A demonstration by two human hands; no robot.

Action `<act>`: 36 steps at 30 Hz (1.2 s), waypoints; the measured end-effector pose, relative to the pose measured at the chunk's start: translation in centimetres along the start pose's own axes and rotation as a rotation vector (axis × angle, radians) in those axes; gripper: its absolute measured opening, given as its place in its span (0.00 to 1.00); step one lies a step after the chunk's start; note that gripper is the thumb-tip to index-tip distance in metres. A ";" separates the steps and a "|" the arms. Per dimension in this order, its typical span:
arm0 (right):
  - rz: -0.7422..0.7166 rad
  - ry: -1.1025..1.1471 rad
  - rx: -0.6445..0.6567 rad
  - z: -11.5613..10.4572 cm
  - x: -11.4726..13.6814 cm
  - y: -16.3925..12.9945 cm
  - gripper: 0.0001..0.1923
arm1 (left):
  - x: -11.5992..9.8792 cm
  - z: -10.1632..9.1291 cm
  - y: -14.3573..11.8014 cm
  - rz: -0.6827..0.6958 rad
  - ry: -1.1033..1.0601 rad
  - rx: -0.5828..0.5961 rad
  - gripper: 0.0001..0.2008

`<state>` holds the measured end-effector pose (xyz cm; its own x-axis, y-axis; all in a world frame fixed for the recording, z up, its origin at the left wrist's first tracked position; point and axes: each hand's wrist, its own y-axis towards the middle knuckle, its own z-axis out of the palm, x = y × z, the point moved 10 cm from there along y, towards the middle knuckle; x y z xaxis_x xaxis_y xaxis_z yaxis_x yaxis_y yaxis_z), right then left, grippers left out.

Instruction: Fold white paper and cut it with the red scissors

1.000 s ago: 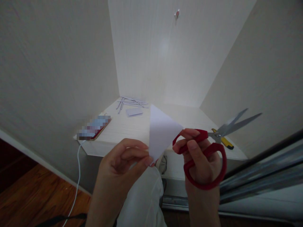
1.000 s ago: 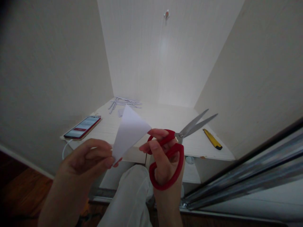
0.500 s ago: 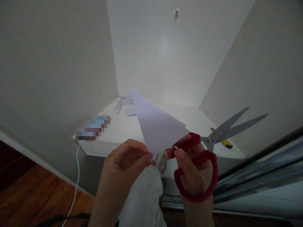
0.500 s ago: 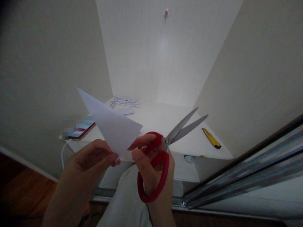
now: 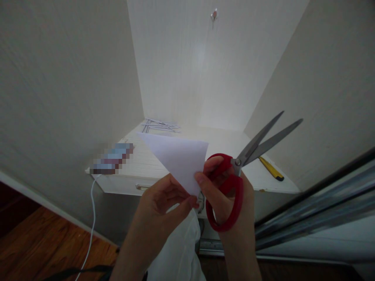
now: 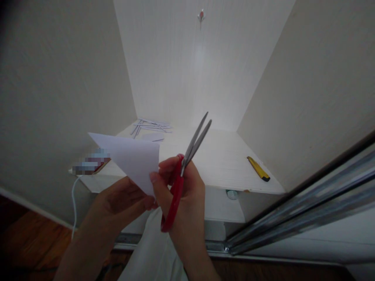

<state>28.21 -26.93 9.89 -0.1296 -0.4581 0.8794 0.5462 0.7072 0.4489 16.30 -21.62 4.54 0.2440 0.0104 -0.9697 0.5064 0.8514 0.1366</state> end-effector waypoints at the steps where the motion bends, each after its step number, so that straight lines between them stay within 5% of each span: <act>1: -0.002 0.006 0.002 0.0 0.0 0.0 0.08 | 0.0 0.0 0.0 0.006 -0.003 -0.002 0.04; 22: -0.017 -0.103 0.091 0.7 0.6 0.5 0.07 | -0.1 0.5 0.0 -0.046 -0.142 0.008 0.15; 36: 0.022 -0.086 0.241 1.6 0.4 0.4 0.05 | -0.5 1.3 0.6 -0.030 -0.059 0.125 0.05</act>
<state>27.02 -26.01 10.68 -0.1957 -0.4013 0.8948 0.3377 0.8290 0.4457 17.57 -21.83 5.35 0.2738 -0.0481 -0.9606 0.6125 0.7787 0.1356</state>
